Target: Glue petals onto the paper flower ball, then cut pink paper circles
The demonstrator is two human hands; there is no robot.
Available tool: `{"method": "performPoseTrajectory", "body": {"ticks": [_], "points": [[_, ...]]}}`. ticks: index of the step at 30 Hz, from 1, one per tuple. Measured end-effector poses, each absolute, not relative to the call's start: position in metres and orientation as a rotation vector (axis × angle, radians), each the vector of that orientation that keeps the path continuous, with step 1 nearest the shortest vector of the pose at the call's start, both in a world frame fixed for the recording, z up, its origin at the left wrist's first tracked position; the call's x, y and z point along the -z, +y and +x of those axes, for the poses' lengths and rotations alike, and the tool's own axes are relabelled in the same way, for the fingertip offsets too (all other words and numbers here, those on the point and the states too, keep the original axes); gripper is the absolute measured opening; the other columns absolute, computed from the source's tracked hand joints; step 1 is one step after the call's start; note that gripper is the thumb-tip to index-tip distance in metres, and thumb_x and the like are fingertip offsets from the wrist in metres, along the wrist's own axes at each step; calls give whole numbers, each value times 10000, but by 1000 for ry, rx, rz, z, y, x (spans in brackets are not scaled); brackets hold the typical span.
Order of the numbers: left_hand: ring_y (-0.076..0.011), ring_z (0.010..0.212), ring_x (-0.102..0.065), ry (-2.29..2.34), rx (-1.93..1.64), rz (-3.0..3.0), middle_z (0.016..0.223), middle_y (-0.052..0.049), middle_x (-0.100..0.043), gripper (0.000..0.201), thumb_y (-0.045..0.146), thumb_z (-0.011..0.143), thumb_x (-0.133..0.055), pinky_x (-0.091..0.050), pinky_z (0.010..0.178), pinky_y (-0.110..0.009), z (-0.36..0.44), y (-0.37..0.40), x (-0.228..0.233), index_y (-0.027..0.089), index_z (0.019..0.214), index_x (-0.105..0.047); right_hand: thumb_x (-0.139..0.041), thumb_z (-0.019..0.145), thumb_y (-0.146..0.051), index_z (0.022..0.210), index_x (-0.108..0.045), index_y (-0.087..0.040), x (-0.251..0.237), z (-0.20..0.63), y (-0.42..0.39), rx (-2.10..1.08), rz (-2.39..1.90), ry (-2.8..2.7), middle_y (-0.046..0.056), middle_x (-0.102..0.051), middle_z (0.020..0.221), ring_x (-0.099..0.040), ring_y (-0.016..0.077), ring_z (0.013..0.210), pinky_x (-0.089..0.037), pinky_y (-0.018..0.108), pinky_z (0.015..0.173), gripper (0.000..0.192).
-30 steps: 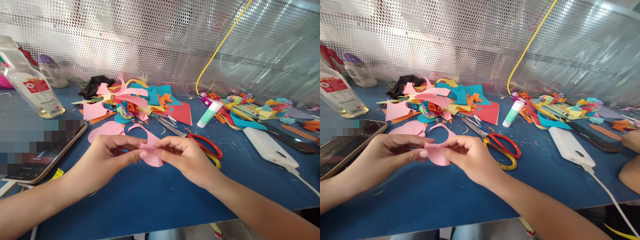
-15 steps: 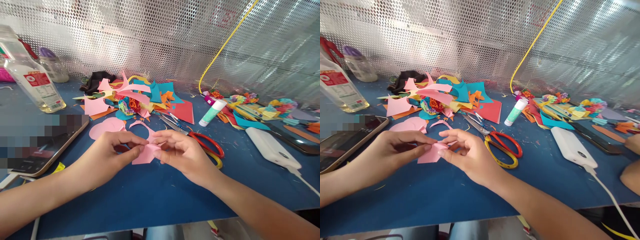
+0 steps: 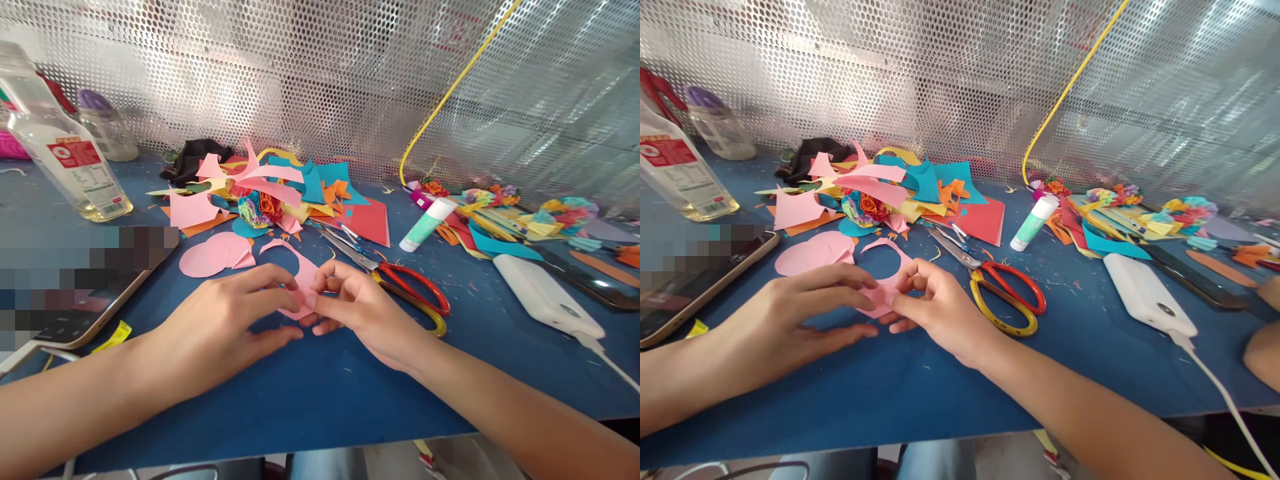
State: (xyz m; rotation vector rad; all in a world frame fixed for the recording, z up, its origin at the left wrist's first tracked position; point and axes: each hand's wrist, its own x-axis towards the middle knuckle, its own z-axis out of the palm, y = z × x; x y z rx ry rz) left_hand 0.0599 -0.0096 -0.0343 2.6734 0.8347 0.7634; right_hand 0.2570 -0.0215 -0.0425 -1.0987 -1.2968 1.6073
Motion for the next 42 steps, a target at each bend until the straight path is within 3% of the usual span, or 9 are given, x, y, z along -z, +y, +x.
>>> {"method": "performPoseTrajectory", "body": {"ticks": [10,17,23,31,36,42], "points": [[-132,857,-646,833,-859,2633,965,-47,-675,116,192,837,-548,-503,800,-214,59,-10,32,171,849,-661,-711,733,-288,939,-598,-213,47,269,-19,-1328,-1047,-1626,0,-622,931,-617,99,783,-520,211,696,247],[-98,675,-616,870,-821,2377,830,-12,-656,131,313,809,-612,-512,604,-181,65,-15,31,192,831,-656,-567,842,-260,1035,-621,-209,46,263,-23,-1334,-1127,-1743,28,-674,920,-644,145,826,-518,264,723,208],[-124,707,-659,1107,-668,1993,820,9,-693,126,306,780,-606,-521,592,-199,69,-12,34,211,861,-621,-581,811,-163,1115,-497,-210,50,261,-25,-1380,-1041,-1813,3,-646,903,-625,105,813,-502,236,763,318],[-106,704,-625,1138,-581,1959,761,35,-681,73,264,775,-593,-489,619,-185,71,-11,34,216,769,-648,-602,763,-94,941,-592,-181,54,259,-25,-1117,-1137,-1953,-15,-640,833,-589,83,706,-498,196,680,199],[-108,757,-611,1142,-717,1821,822,34,-670,180,378,799,-588,-484,644,-182,67,-11,28,227,883,-639,-614,804,-175,795,-603,-197,50,264,-24,-1110,-1061,-1892,-32,-642,782,-590,76,698,-473,186,667,26],[-127,758,-615,1005,-438,1654,839,2,-686,211,354,788,-596,-473,644,-206,63,-1,32,216,934,-663,-562,777,-38,738,-605,-176,49,271,-15,-1076,-812,-1977,9,-649,871,-623,112,832,-487,230,772,150]]}}
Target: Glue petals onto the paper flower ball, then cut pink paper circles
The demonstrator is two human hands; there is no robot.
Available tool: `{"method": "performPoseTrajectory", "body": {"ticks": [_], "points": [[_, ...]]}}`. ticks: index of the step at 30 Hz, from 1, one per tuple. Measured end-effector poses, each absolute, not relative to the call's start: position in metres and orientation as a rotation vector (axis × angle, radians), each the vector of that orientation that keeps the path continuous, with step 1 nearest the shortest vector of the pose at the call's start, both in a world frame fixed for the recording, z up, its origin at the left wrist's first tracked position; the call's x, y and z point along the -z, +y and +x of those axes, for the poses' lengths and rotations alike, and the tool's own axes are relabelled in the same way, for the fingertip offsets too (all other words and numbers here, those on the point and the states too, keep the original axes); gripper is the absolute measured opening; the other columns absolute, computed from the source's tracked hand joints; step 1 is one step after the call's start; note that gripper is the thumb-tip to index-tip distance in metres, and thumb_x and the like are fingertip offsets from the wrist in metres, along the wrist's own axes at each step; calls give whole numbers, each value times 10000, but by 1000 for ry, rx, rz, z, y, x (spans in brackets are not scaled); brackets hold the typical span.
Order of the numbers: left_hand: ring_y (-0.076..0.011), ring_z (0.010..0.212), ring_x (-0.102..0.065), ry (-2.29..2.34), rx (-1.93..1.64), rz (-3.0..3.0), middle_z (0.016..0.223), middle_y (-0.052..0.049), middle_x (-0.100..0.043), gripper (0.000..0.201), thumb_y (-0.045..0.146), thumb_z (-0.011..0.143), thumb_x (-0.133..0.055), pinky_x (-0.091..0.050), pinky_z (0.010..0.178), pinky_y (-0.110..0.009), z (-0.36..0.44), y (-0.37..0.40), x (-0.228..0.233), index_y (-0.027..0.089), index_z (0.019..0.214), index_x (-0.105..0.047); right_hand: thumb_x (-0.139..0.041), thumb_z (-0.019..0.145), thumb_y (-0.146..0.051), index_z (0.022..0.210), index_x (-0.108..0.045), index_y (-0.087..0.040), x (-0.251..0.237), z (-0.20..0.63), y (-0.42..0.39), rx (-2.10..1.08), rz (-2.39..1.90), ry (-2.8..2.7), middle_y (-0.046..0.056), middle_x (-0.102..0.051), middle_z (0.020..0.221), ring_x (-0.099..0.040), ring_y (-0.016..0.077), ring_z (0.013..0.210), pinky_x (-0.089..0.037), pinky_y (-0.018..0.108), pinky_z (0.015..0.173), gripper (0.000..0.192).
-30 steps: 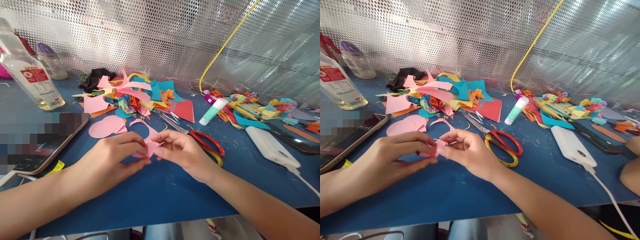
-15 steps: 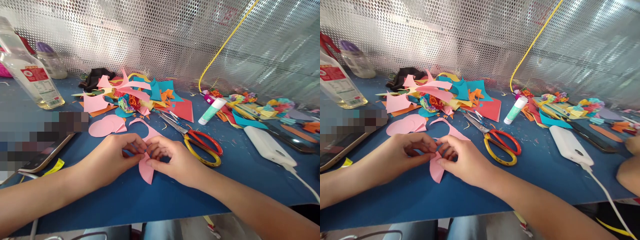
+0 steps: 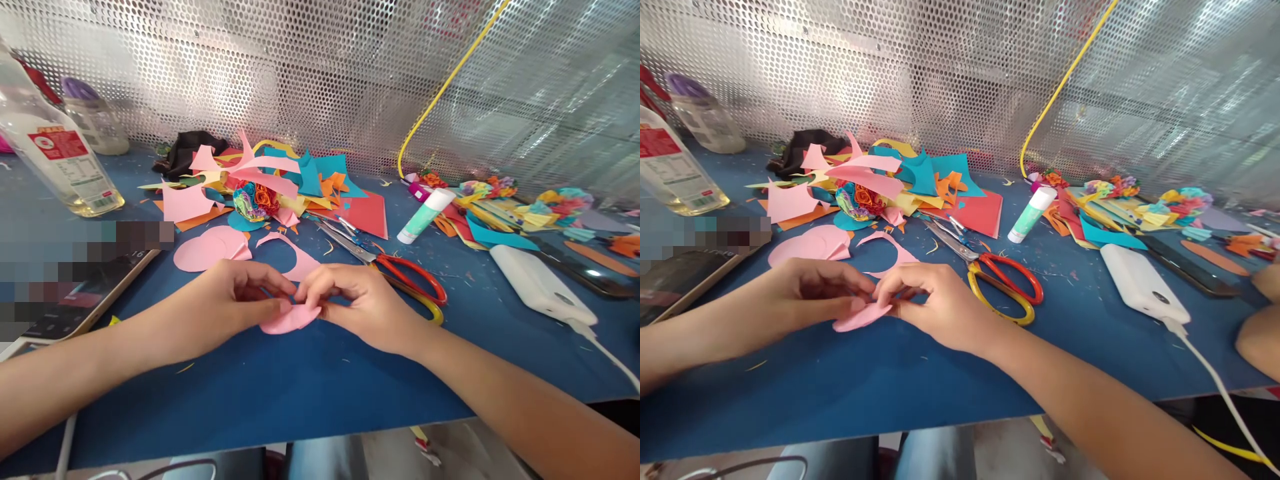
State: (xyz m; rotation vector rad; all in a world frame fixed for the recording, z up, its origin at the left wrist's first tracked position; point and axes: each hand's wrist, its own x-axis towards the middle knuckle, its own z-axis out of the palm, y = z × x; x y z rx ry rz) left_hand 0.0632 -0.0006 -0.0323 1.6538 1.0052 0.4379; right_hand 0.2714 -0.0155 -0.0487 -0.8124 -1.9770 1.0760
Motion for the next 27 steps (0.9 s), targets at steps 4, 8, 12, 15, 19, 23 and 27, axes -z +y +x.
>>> {"method": "performPoseTrajectory", "body": {"ticks": [4,8,12,15,19,23,27], "points": [[-125,701,-625,1080,-424,1635,757,6,-687,201,293,716,-651,-492,633,-212,65,0,35,201,895,-665,-520,802,-54,819,-648,-191,49,274,-12,-918,-1007,-2120,1,-678,890,-630,116,815,-487,227,741,188],[-134,625,-585,1206,-406,1902,675,11,-661,147,310,725,-609,-471,573,-233,67,-6,36,207,800,-683,-553,843,-183,876,-666,-189,50,271,-14,-774,-1098,-2207,2,-685,858,-616,117,763,-479,225,693,118],[-123,619,-560,1221,-364,2200,705,34,-651,137,227,748,-558,-432,575,-237,68,-9,41,238,775,-692,-610,811,-148,813,-669,-174,53,266,-14,-677,-1012,-2338,9,-663,828,-600,128,806,-462,240,772,64],[-106,677,-568,1156,-397,2328,792,40,-644,154,181,770,-543,-426,627,-225,68,-9,46,232,752,-686,-608,809,-130,814,-664,-171,54,265,-13,-667,-1039,-2350,6,-634,833,-589,118,806,-457,228,765,69],[-76,653,-562,1094,-427,2343,778,43,-621,161,163,804,-549,-417,616,-197,66,-9,49,201,697,-663,-613,805,-123,819,-666,-162,54,266,-11,-653,-1017,-2373,4,-620,825,-582,111,802,-449,213,753,67],[-66,626,-543,935,-459,2497,775,21,-600,207,135,840,-528,-406,591,-187,64,-6,52,167,686,-663,-612,808,-112,823,-681,-147,57,268,-10,-584,-950,-2412,12,-621,826,-591,105,803,-443,200,765,79],[-98,679,-560,808,-442,2655,795,-18,-602,228,155,872,-493,-410,605,-205,63,-6,52,158,753,-687,-590,840,-157,862,-695,-167,60,270,-11,-488,-904,-2461,20,-621,863,-596,109,816,-451,210,775,108]]}}
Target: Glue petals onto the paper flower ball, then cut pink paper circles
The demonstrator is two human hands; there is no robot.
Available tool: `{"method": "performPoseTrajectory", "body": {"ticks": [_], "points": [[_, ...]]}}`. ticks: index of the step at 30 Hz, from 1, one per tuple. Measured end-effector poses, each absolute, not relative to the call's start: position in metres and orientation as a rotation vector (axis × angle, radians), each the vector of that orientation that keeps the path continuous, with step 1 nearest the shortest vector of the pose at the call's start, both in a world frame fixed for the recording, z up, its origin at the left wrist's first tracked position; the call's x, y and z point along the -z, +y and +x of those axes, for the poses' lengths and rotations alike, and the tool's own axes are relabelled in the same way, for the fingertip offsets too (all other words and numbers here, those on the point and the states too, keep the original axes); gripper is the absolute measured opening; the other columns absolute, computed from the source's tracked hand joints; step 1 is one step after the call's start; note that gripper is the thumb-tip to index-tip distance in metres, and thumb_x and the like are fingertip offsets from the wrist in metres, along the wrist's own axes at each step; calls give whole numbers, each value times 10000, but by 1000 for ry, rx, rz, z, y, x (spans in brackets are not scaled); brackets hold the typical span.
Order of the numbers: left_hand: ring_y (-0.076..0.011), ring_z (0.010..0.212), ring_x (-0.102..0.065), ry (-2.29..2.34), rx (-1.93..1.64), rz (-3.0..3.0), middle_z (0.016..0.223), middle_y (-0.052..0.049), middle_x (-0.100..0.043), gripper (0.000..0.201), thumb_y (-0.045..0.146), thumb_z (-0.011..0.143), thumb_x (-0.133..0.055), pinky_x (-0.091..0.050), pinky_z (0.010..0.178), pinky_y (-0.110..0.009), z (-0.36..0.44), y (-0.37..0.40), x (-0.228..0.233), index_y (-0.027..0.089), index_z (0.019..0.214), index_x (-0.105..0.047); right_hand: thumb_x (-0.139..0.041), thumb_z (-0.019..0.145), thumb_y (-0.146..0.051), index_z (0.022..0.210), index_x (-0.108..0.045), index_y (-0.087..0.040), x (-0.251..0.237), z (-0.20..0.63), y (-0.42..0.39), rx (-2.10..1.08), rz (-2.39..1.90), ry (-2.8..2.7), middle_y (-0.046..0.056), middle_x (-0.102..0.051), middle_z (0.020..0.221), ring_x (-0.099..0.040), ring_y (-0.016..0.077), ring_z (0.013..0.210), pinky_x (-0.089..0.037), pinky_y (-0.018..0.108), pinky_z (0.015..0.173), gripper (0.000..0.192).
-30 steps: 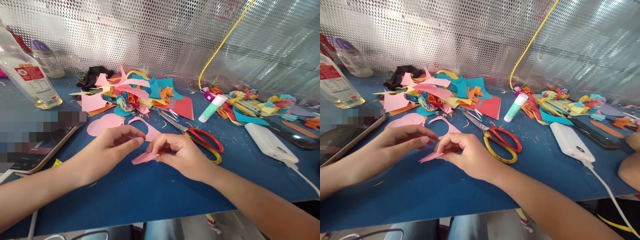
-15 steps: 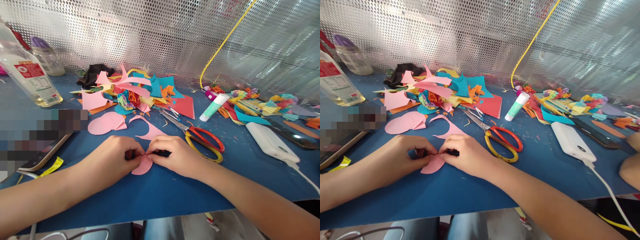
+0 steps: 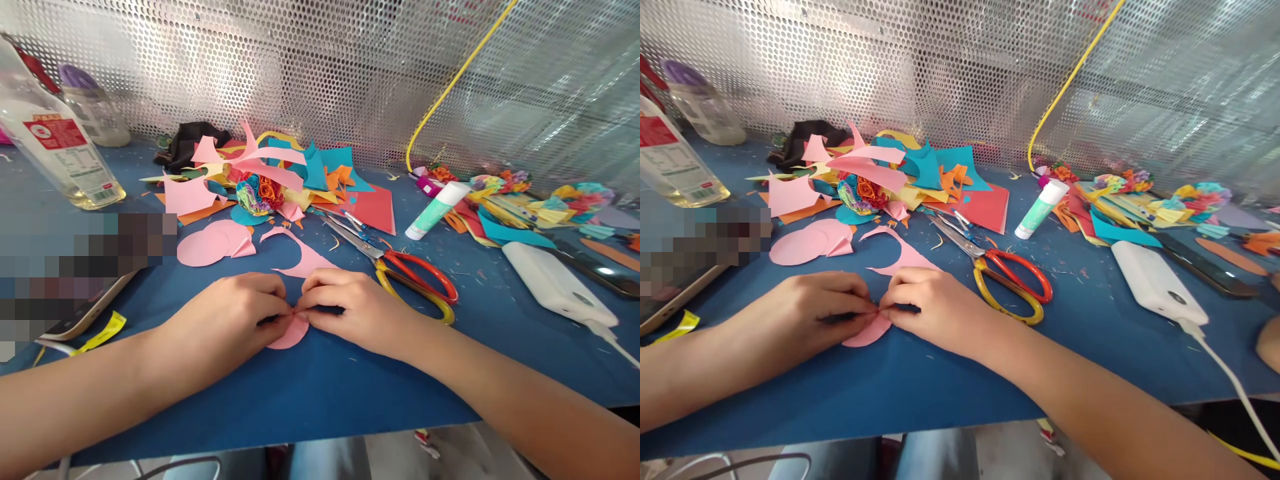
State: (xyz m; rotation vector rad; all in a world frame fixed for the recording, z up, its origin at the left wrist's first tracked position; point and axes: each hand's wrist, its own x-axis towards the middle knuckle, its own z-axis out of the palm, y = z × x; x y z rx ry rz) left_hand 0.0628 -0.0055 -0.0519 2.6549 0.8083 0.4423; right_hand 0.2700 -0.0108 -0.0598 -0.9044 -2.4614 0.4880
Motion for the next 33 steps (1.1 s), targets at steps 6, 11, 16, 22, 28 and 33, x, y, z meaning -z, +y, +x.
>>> {"method": "performPoseTrajectory", "body": {"ticks": [6,11,16,22,28,33], "points": [[-118,667,-562,981,-258,2641,843,-14,-589,327,389,895,-446,-405,604,-252,60,-13,43,245,768,-710,-581,843,-206,886,-730,-211,49,279,-12,-428,-966,-2579,30,-623,884,-601,140,803,-471,246,698,156],[-106,650,-544,994,-302,2611,771,-8,-586,368,377,897,-437,-386,575,-235,61,-11,45,219,713,-713,-597,814,-153,800,-720,-209,43,286,-10,-505,-1019,-2495,4,-638,842,-603,117,742,-466,243,710,136],[-89,676,-561,1003,-377,2476,827,14,-605,193,290,847,-525,-410,618,-208,65,-7,48,217,804,-698,-609,826,-186,882,-702,-189,50,279,-8,-556,-955,-2383,18,-655,874,-612,124,824,-464,229,765,108],[-101,684,-554,1059,-336,2389,846,25,-612,180,307,839,-522,-404,611,-222,69,-8,45,244,787,-682,-614,821,-171,848,-714,-198,56,270,-16,-535,-1018,-2408,4,-643,836,-603,118,797,-452,222,756,107],[-108,582,-484,1231,-285,2243,693,25,-585,136,298,770,-537,-347,511,-217,74,-9,42,213,722,-630,-620,788,-173,776,-668,-200,49,269,-21,-626,-1242,-2336,-8,-644,815,-591,126,746,-446,238,681,57],[-111,565,-467,1250,-281,2201,667,31,-578,149,336,759,-536,-337,485,-210,75,-9,41,217,718,-617,-604,774,-195,759,-599,-213,47,271,-20,-745,-1331,-2327,-39,-603,792,-548,101,718,-418,214,635,24]]}}
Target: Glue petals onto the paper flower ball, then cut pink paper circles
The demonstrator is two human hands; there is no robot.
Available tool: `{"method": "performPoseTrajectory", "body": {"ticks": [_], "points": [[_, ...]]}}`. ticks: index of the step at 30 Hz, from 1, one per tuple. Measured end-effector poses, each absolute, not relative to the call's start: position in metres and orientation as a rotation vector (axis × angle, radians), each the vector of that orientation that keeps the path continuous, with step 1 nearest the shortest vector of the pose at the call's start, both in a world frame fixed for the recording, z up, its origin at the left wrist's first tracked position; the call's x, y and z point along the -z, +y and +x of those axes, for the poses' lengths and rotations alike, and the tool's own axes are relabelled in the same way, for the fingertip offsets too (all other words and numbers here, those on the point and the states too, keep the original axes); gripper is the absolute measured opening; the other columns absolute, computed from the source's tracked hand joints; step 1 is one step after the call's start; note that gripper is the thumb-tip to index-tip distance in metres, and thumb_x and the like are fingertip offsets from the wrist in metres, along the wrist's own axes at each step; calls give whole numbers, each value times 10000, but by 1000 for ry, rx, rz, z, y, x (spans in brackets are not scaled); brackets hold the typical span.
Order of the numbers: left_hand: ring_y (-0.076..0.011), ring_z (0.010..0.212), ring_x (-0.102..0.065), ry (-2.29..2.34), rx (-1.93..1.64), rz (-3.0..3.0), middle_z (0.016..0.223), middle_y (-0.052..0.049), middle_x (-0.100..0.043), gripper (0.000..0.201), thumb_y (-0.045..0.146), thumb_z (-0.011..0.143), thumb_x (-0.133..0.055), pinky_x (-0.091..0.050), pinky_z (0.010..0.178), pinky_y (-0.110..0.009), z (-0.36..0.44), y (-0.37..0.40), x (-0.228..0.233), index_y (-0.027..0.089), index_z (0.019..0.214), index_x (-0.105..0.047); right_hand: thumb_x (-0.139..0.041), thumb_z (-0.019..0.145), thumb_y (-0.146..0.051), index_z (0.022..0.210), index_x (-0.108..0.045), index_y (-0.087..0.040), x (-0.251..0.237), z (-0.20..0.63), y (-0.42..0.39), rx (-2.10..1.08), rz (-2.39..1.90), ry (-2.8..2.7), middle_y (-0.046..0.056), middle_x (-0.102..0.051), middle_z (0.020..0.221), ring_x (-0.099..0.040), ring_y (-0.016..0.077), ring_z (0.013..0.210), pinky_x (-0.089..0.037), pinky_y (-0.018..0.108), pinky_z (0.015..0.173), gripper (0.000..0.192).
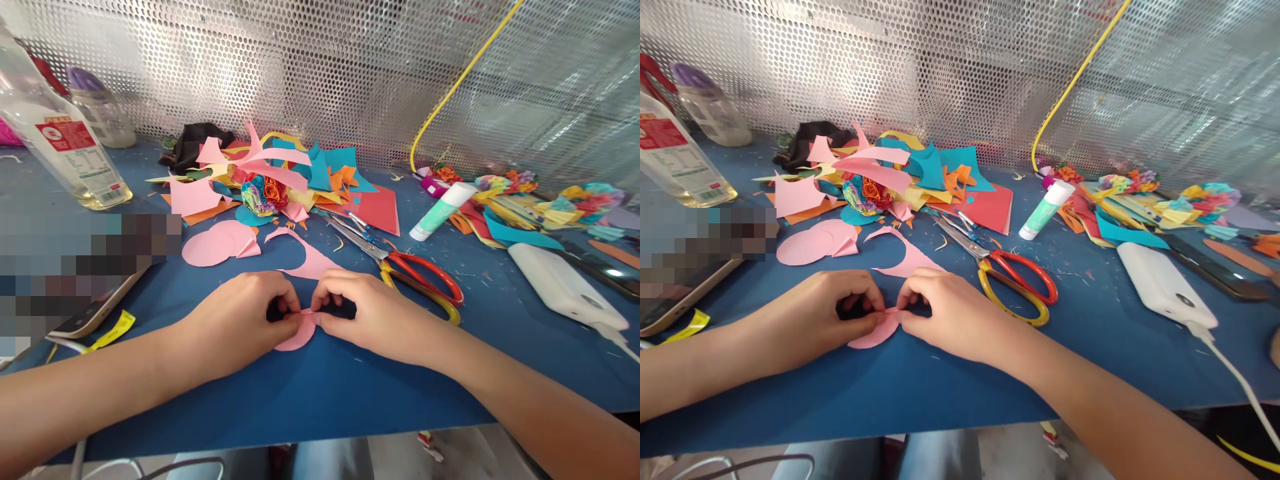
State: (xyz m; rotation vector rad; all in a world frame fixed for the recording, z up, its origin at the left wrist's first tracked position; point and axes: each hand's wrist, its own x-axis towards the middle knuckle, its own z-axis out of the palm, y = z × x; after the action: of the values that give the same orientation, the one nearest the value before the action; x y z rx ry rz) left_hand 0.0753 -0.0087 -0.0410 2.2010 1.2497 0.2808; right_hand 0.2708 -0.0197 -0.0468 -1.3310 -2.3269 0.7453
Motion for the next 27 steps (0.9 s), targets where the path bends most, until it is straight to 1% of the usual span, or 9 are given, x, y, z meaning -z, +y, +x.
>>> {"method": "performPoseTrajectory", "body": {"ticks": [4,8,17,19,22,27], "points": [[-114,595,-493,1214,-313,2239,714,24,-601,143,313,774,-539,-344,500,-211,75,-8,44,226,747,-648,-590,768,-170,748,-571,-212,49,270,-21,-740,-1336,-2326,-46,-584,780,-524,94,713,-403,209,633,50],[-112,630,-526,1167,-361,2243,783,11,-631,161,288,784,-551,-360,526,-209,76,-7,45,237,791,-703,-591,772,-153,750,-582,-206,48,268,-21,-700,-1294,-2350,-42,-581,781,-531,97,731,-404,210,651,58],[-108,591,-519,1187,-363,2206,753,1,-644,185,298,783,-559,-386,534,-210,77,-10,39,218,766,-725,-622,781,-142,783,-675,-205,47,269,-19,-695,-1203,-2340,-8,-647,817,-607,129,771,-446,238,711,83],[-100,567,-511,1172,-371,2190,737,5,-643,181,290,781,-563,-377,512,-205,77,-10,39,219,766,-729,-617,782,-127,764,-672,-201,48,268,-19,-644,-1175,-2353,-4,-656,809,-612,136,781,-448,244,733,94],[-95,561,-513,1153,-397,2178,719,8,-641,178,290,781,-569,-374,505,-204,76,-9,41,211,733,-721,-610,779,-116,741,-637,-195,51,267,-20,-487,-1123,-2398,-1,-643,785,-595,144,771,-446,262,760,91],[-100,602,-531,1152,-462,2136,711,32,-633,165,328,782,-582,-399,549,-217,74,-8,42,211,704,-669,-550,819,-114,779,-598,-180,50,268,-22,-219,-950,-2460,28,-630,817,-585,157,823,-448,271,789,91]]}}
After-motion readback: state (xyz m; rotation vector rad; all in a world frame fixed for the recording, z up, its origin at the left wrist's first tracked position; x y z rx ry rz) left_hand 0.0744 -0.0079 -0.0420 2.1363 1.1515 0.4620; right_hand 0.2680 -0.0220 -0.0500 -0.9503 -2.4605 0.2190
